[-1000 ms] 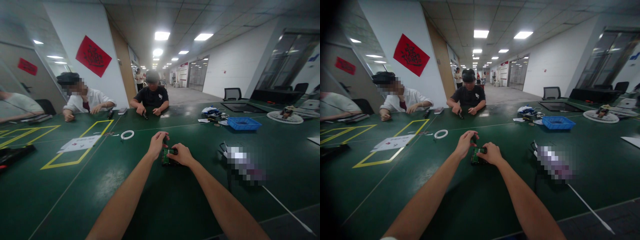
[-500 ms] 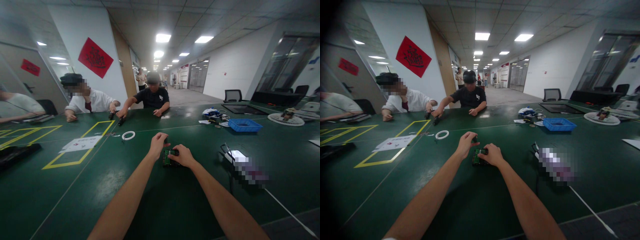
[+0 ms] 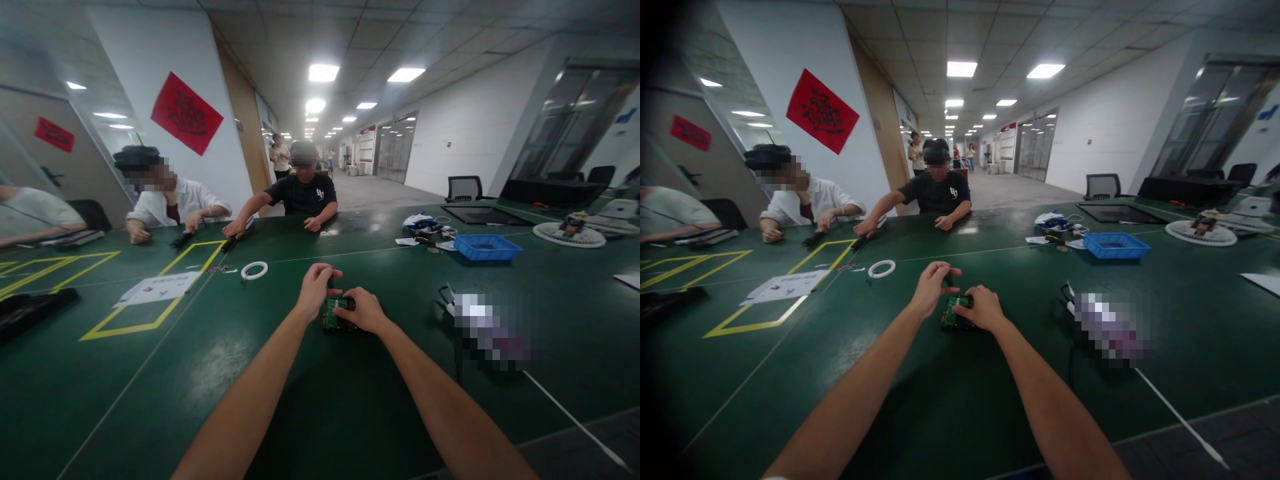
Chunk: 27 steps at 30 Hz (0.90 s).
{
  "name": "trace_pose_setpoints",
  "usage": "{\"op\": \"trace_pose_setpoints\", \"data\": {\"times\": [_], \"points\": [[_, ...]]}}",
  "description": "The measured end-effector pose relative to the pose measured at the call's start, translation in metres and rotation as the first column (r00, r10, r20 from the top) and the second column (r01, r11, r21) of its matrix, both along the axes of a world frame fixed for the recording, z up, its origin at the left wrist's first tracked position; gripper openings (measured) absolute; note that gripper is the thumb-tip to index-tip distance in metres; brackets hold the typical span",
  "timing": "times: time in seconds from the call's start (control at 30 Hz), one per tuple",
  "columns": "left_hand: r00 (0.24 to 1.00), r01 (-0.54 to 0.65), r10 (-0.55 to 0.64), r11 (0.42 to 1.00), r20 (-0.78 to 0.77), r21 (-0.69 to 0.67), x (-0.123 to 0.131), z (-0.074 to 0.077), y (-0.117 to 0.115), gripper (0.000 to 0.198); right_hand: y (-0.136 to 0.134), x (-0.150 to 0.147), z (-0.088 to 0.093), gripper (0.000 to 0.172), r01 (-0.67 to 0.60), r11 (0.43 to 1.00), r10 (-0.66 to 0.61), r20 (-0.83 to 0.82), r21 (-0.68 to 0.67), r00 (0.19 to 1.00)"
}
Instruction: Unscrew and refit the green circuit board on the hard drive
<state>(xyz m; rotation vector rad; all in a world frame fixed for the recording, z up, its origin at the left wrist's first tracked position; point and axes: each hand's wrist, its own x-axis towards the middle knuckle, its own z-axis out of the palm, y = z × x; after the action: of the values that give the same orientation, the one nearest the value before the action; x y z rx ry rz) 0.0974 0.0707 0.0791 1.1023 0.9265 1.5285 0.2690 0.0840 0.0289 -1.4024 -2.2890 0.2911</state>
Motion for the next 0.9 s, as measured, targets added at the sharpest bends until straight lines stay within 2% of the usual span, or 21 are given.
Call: {"op": "trace_pose_setpoints", "data": {"times": [0.17,0.43,0.63,0.77,0.9], "points": [[0.994,0.099,-0.099,0.995,0.050,0.001,0.002,0.001,-0.002,0.023,0.000,0.000,0.000,0.052,0.009,1.000,-0.009,0.001,0.003,1.000],[0.997,0.023,-0.024,1.000,-0.071,-0.006,-0.003,0.001,0.000,0.028,0.002,0.000,-0.003,0.054,0.001,1.000,-0.001,0.015,0.012,1.000],[0.998,0.040,-0.037,0.997,0.043,-0.071,-0.003,0.001,0.003,0.024,0.004,0.000,-0.005,0.054,0.000,1.000,-0.001,0.020,0.022,1.000],[0.995,0.004,0.008,0.993,0.095,-0.120,-0.007,0.003,0.005,0.018,0.005,0.001,-0.007,0.054,-0.005,1.000,0.005,0.014,0.021,1.000],[0.992,0.082,-0.066,0.986,0.107,-0.147,-0.009,0.005,0.004,0.017,0.006,0.001,-0.008,0.054,-0.013,0.999,0.012,0.013,0.032,1.000]]}}
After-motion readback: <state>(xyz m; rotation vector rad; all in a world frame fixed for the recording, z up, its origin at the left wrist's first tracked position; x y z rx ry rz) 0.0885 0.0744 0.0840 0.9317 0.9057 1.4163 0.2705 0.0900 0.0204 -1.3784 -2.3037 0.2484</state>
